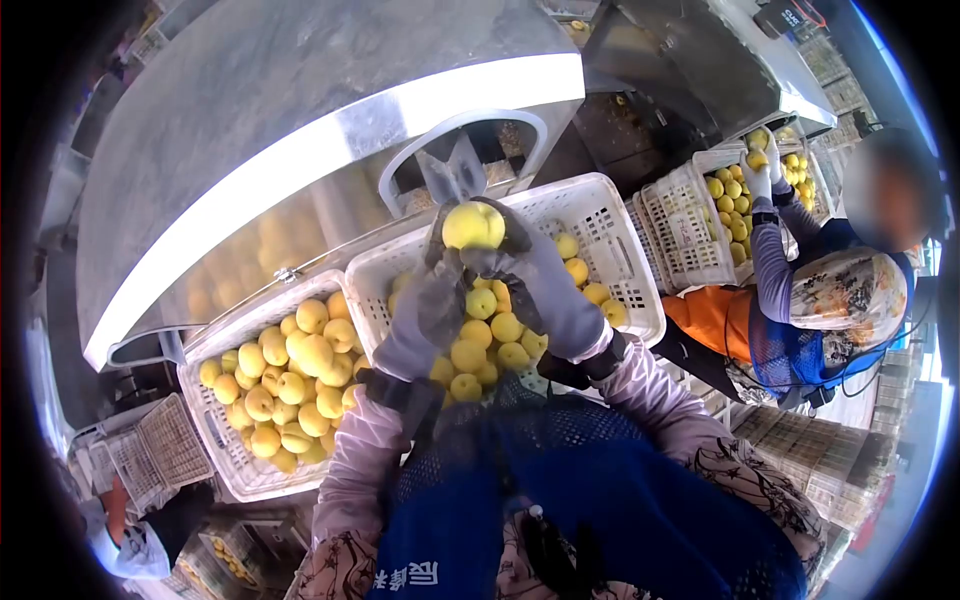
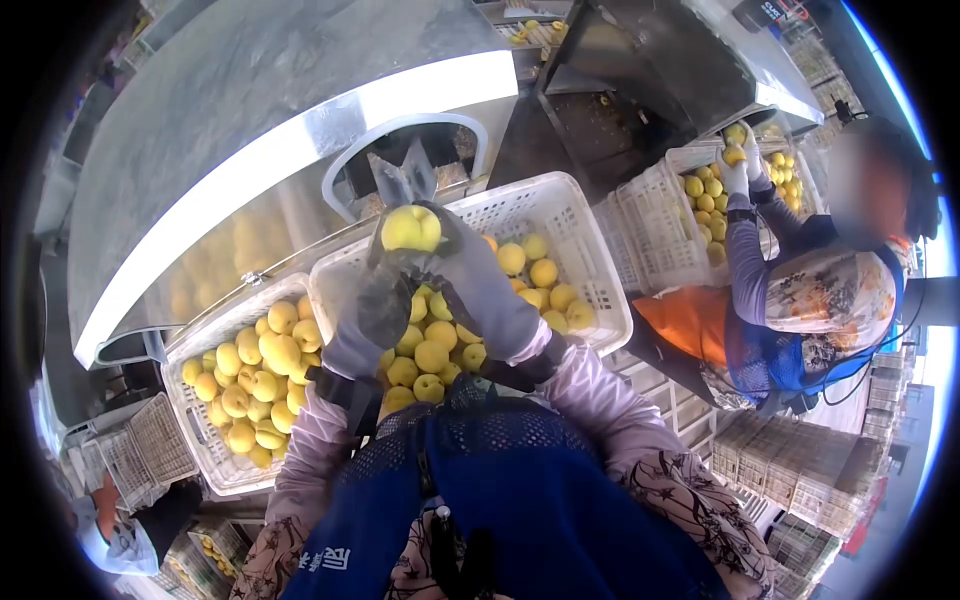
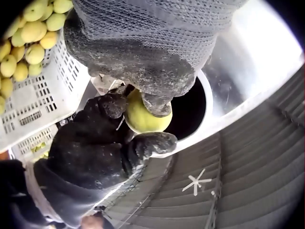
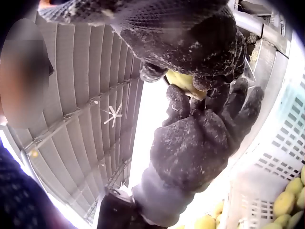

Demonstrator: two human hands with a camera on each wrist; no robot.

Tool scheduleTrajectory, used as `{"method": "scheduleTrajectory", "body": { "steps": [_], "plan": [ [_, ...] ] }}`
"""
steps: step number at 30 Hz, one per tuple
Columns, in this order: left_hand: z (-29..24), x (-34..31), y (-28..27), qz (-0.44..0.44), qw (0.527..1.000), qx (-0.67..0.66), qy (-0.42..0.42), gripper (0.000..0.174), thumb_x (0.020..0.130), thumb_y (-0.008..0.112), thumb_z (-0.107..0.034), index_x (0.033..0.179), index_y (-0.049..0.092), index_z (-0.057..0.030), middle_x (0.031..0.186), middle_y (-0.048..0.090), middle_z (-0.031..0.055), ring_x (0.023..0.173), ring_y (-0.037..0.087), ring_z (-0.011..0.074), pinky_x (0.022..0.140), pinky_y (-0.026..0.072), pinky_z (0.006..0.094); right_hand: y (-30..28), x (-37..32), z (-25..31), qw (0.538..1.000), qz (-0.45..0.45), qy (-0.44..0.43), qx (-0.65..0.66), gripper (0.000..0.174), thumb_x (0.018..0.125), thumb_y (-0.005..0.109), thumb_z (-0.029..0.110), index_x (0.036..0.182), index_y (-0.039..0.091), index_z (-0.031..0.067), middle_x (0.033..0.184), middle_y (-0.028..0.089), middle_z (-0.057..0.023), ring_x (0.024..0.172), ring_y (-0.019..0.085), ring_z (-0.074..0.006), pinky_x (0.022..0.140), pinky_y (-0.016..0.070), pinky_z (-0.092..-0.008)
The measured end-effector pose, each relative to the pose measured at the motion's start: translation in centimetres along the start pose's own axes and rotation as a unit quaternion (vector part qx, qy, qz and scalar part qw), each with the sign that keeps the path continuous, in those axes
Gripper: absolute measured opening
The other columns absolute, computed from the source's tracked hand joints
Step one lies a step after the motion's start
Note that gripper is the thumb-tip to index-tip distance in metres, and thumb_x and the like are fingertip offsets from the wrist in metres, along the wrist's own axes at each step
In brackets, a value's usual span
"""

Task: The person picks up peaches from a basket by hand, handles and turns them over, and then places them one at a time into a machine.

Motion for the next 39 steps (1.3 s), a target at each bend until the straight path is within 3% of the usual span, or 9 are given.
{"method": "scheduleTrajectory", "body": {
  "steps": [12, 14, 17, 18, 22, 24, 31, 35, 39],
  "plan": [
    [2.3, -7.7, -9.2, -0.191, 0.963, 0.173, -0.083, 0.066, 0.106, 0.061, -0.03, 0.162, 0.034, -0.0077, 0.153, 0.05, 0.0112, 0.134, 0.055, 0.0268, 0.11, 0.0463, 0.0449, -1.4, 10.9, -0.8, 0.798, -0.129, -0.215, -0.548, 0.069, 0.081, 0.086, 0.033, 0.133, 0.057, -0.0018, 0.121, 0.063, -0.0277, 0.11, 0.064, -0.0467, 0.094, 0.0525, -0.0529],
    [3.2, -8.9, -10.4, -0.198, 0.964, 0.14, -0.108, 0.063, 0.106, 0.059, -0.028, 0.161, 0.037, -0.0072, 0.155, 0.05, 0.0122, 0.136, 0.054, 0.0281, 0.11, 0.0469, 0.0442, -0.5, 11.8, 0.7, 0.799, -0.095, -0.237, -0.545, 0.069, 0.084, 0.085, 0.038, 0.131, 0.056, -0.0039, 0.118, 0.063, -0.0269, 0.107, 0.066, -0.044, 0.095, 0.053, -0.0531],
    [2.4, -9.0, -12.3, -0.154, 0.91, 0.381, -0.045, 0.064, 0.103, 0.061, -0.019, 0.161, 0.037, -0.0055, 0.152, 0.052, 0.0135, 0.134, 0.055, 0.0288, 0.107, 0.0495, 0.042, -1.4, 8.0, 4.5, 0.958, -0.019, -0.092, -0.27, 0.065, 0.092, 0.08, 0.032, 0.136, 0.053, -0.0074, 0.127, 0.064, -0.0234, 0.115, 0.064, -0.0382, 0.098, 0.052, -0.0451],
    [2.5, -8.2, -12.0, -0.091, 0.832, 0.547, 0.02, 0.066, 0.101, 0.063, -0.016, 0.161, 0.037, -0.0047, 0.152, 0.053, 0.0139, 0.134, 0.056, 0.0287, 0.107, 0.0503, 0.0404, -3.4, 6.6, 3.4, 0.955, -0.02, -0.115, -0.273, 0.068, 0.093, 0.079, 0.031, 0.14, 0.05, -0.0088, 0.133, 0.062, -0.0245, 0.12, 0.063, -0.0372, 0.098, 0.0519, -0.0425],
    [6.3, -3.5, -11.3, -0.236, 0.854, 0.425, -0.186, 0.084, 0.09, 0.08, -0.026, 0.16, 0.038, -0.0066, 0.156, 0.046, 0.0221, 0.135, 0.056, 0.0312, 0.108, 0.0484, 0.0383, -10.5, -0.3, -1.2, 0.893, 0.008, 0.024, -0.45, 0.074, 0.094, 0.077, 0.033, 0.147, 0.046, -0.0078, 0.126, 0.068, -0.0261, 0.115, 0.068, -0.0376, 0.098, 0.0528, -0.0428],
    [9.9, -1.7, -11.7, -0.078, 0.628, 0.752, -0.184, 0.087, 0.087, 0.08, -0.032, 0.16, 0.038, -0.008, 0.156, 0.046, 0.0251, 0.137, 0.052, 0.0384, 0.11, 0.047, 0.0429, -15.5, -2.7, -5.9, 0.86, 0.024, 0.165, -0.482, 0.078, 0.092, 0.078, 0.038, 0.148, 0.047, -0.0067, 0.124, 0.069, -0.027, 0.118, 0.067, -0.0382, 0.099, 0.0523, -0.0439],
    [18.4, 3.1, -17.2, -0.046, 0.413, 0.858, -0.301, 0.08, 0.084, 0.081, -0.041, 0.148, 0.046, -0.0106, 0.121, 0.064, 0.0184, 0.117, 0.062, 0.0364, 0.1, 0.0503, 0.0452, -18.3, 1.6, -21.6, 0.858, 0.077, 0.151, -0.484, 0.061, 0.089, 0.079, 0.03, 0.138, 0.058, -0.0015, 0.104, 0.07, -0.0199, 0.097, 0.07, -0.0306, 0.083, 0.0543, -0.0395],
    [17.2, 3.5, -17.4, -0.026, 0.44, 0.838, -0.322, 0.079, 0.084, 0.081, -0.04, 0.149, 0.048, -0.0089, 0.12, 0.069, 0.0173, 0.12, 0.063, 0.0352, 0.101, 0.0502, 0.0437, -17.6, 3.3, -25.2, 0.868, 0.131, 0.191, -0.439, 0.05, 0.091, 0.076, 0.028, 0.131, 0.062, 0.003, 0.103, 0.072, -0.0146, 0.096, 0.07, -0.0217, 0.08, 0.0555, -0.0358],
    [12.9, 1.1, -14.2, -0.067, 0.762, 0.604, -0.224, 0.063, 0.089, 0.074, -0.023, 0.148, 0.055, -0.0073, 0.134, 0.066, 0.0188, 0.128, 0.061, 0.0337, 0.103, 0.0515, 0.0412, -17.2, -0.3, -17.0, 0.929, 0.063, 0.366, 0.013, 0.044, 0.098, 0.073, 0.037, 0.131, 0.066, 0.0083, 0.116, 0.071, -0.0079, 0.098, 0.066, -0.0129, 0.084, 0.0551, -0.0287]
  ]
}}
Point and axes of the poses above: each hand's wrist, its own x-axis towards the middle knuckle, its own y-axis out of the palm, z = x × y, the point moved 8 cm from there along x, towards the middle knuckle
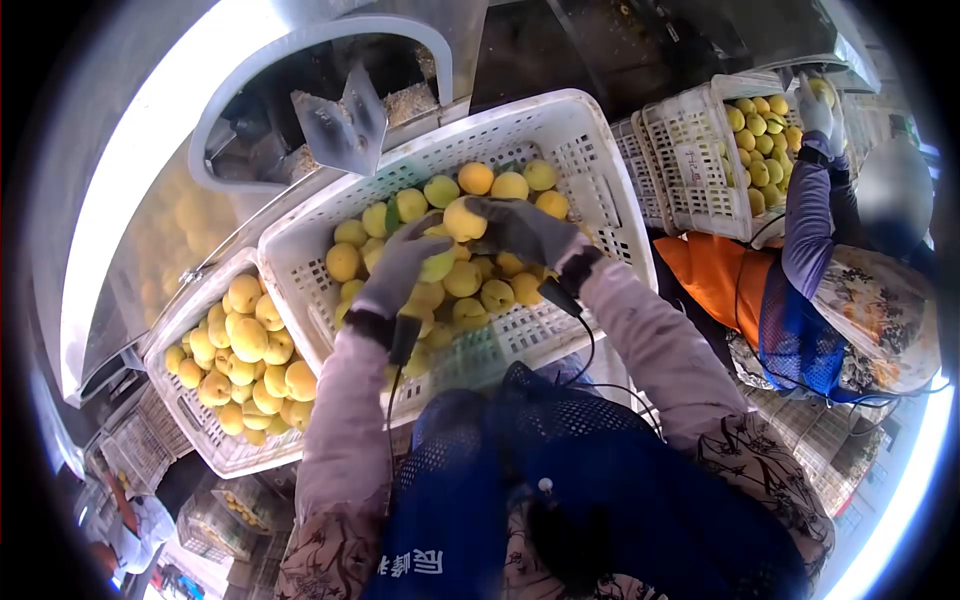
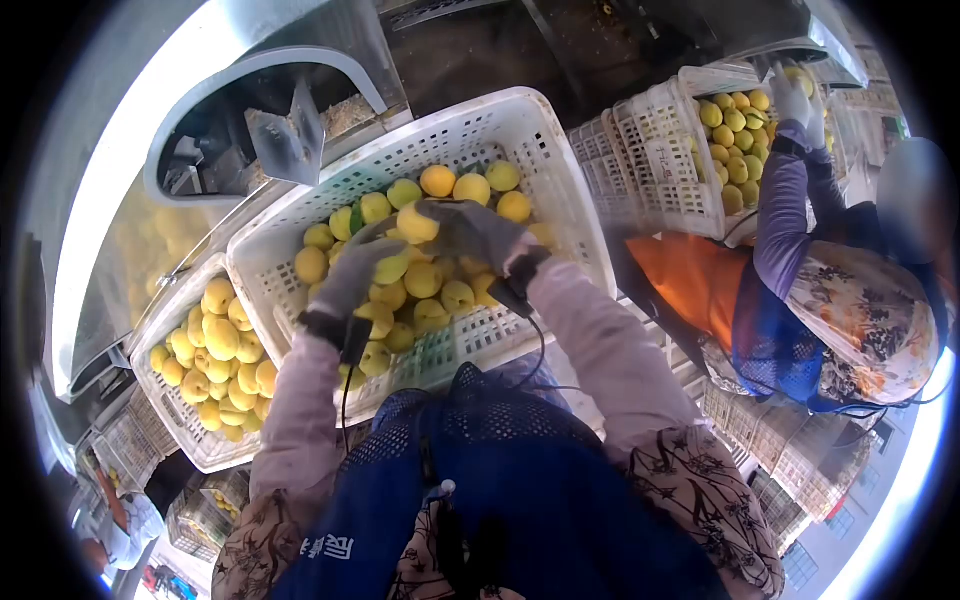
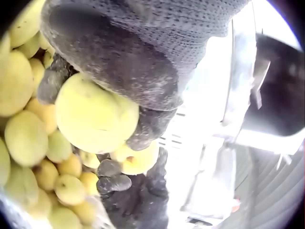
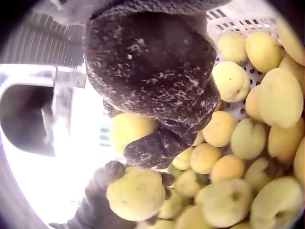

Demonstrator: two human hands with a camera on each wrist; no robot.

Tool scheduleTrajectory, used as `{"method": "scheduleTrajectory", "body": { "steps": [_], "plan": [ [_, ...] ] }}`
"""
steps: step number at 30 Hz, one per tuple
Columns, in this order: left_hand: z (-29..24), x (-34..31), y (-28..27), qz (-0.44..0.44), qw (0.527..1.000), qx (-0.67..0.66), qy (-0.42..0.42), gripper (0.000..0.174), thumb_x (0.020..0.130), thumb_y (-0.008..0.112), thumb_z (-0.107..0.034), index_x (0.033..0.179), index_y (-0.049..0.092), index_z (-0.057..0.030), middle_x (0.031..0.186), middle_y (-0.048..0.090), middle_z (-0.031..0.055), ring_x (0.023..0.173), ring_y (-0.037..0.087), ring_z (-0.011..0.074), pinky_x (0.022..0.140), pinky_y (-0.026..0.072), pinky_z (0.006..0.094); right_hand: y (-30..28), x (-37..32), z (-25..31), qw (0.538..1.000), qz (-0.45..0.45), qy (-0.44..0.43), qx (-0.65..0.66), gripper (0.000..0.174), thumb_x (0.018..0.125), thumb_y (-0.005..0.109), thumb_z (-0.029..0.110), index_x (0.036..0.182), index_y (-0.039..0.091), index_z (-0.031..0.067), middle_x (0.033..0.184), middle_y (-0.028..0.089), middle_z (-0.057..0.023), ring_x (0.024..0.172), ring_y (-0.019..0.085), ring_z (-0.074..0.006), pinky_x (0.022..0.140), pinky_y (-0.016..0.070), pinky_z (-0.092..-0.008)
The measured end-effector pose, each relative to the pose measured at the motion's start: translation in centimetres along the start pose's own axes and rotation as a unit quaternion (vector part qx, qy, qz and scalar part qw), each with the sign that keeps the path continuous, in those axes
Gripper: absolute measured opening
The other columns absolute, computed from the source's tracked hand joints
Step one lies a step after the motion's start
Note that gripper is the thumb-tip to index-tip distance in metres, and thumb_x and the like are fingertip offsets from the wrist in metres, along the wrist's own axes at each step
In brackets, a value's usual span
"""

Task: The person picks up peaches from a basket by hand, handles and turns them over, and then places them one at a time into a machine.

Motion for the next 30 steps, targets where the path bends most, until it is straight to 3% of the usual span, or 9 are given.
{"method": "scheduleTrajectory", "body": {
  "steps": [2, 4, 5, 6, 8, 17, 19, 28, 30],
  "plan": [
    [-2.0, -1.9, -0.8, 0.007, 0.983, -0.146, 0.115, 0.059, 0.091, 0.071, -0.016, 0.148, 0.057, -0.0066, 0.139, 0.065, 0.0178, 0.13, 0.061, 0.0321, 0.103, 0.0518, 0.0399, 0.4, -1.7, 0.4, 0.983, 0.035, 0.001, 0.178, 0.046, 0.1, 0.071, 0.039, 0.134, 0.066, 0.0089, 0.119, 0.069, -0.007, 0.098, 0.064, -0.0126, 0.086, 0.0544, -0.0274],
    [-6.0, -4.7, -1.4, -0.077, 0.901, 0.237, 0.355, 0.054, 0.095, 0.066, -0.007, 0.148, 0.055, -0.0019, 0.133, 0.067, 0.0138, 0.124, 0.063, 0.0246, 0.104, 0.0504, 0.035, -0.1, -1.8, 1.3, 0.996, 0.008, -0.084, 0.003, 0.05, 0.102, 0.071, 0.031, 0.142, 0.062, 0.0021, 0.127, 0.07, -0.0094, 0.112, 0.064, -0.0155, 0.097, 0.0537, -0.0285],
    [-7.7, -5.9, -1.4, -0.084, 0.898, 0.24, 0.359, 0.054, 0.095, 0.066, -0.007, 0.148, 0.055, -0.0019, 0.133, 0.067, 0.0138, 0.124, 0.063, 0.0246, 0.104, 0.0504, 0.035, 1.5, -2.9, 2.9, 0.996, 0.011, -0.09, -0.003, 0.05, 0.102, 0.071, 0.031, 0.142, 0.062, 0.0021, 0.127, 0.07, -0.0094, 0.112, 0.064, -0.0155, 0.097, 0.0537, -0.0285],
    [-8.2, -6.5, -2.4, -0.082, 0.955, -0.034, 0.284, 0.052, 0.096, 0.064, -0.005, 0.147, 0.055, 0.0001, 0.132, 0.066, 0.012, 0.123, 0.063, 0.022, 0.105, 0.0503, 0.0335, 2.7, -4.6, 5.1, 0.989, -0.014, -0.137, -0.051, 0.05, 0.102, 0.071, 0.027, 0.143, 0.061, 0.0004, 0.125, 0.07, -0.0097, 0.112, 0.063, -0.0147, 0.099, 0.0528, -0.0278],
    [-8.5, -6.3, -3.3, -0.07, 0.876, -0.477, 0.018, 0.049, 0.098, 0.062, -0.001, 0.146, 0.054, 0.0029, 0.13, 0.066, 0.0107, 0.121, 0.063, 0.019, 0.105, 0.0514, 0.031, 6.8, -8.4, 9.9, 0.961, -0.052, -0.2, -0.182, 0.059, 0.096, 0.077, 0.018, 0.146, 0.055, -0.0029, 0.13, 0.068, -0.014, 0.119, 0.062, -0.0198, 0.105, 0.0511, -0.0315],
    [-12.6, -12.8, -11.5, -0.165, 0.898, -0.351, 0.209, 0.047, 0.095, 0.069, -0.004, 0.141, 0.061, 0.0015, 0.128, 0.069, 0.0114, 0.116, 0.066, 0.0184, 0.103, 0.0533, 0.0304, 15.8, -9.9, 17.4, 0.75, -0.195, -0.504, -0.381, 0.08, 0.081, 0.088, 0.024, 0.147, 0.05, -0.0013, 0.137, 0.058, -0.0255, 0.127, 0.058, -0.0436, 0.107, 0.0495, -0.0455],
    [-10.0, -13.1, -11.6, -0.148, 0.875, -0.452, 0.091, 0.048, 0.095, 0.069, -0.006, 0.142, 0.06, 0.0024, 0.128, 0.069, 0.0121, 0.117, 0.066, 0.0185, 0.104, 0.0529, 0.0302, 16.3, -7.1, 17.6, 0.6, -0.297, -0.472, -0.573, 0.081, 0.079, 0.088, 0.03, 0.144, 0.051, -0.0011, 0.132, 0.06, -0.0254, 0.121, 0.06, -0.0426, 0.101, 0.0512, -0.0474],
    [-5.3, -17.3, -11.4, -0.161, 0.887, -0.426, 0.075, 0.04, 0.101, 0.06, -0.012, 0.137, 0.06, 0.0039, 0.13, 0.068, 0.0142, 0.119, 0.065, 0.0221, 0.104, 0.0518, 0.0332, 16.9, -0.8, 19.5, 0.643, -0.388, -0.448, -0.485, 0.086, 0.078, 0.088, 0.039, 0.142, 0.049, -0.0024, 0.13, 0.059, -0.0291, 0.107, 0.066, -0.0456, 0.091, 0.0548, -0.0515],
    [-4.6, -16.6, -11.4, -0.158, 0.889, -0.416, 0.113, 0.039, 0.102, 0.057, -0.013, 0.138, 0.06, 0.0041, 0.132, 0.067, 0.0152, 0.121, 0.064, 0.0231, 0.106, 0.0514, 0.0344, 17.7, -0.5, 20.4, 0.559, -0.424, -0.475, -0.532, 0.087, 0.079, 0.087, 0.042, 0.14, 0.047, -0.0062, 0.126, 0.06, -0.0284, 0.108, 0.065, -0.045, 0.093, 0.0544, -0.0498]
  ]
}}
Point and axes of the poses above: each hand's wrist, its own x-axis towards the middle knuckle, its own y-axis out of the palm, z = x × y, the point moved 8 cm from there along x, towards the middle knuckle
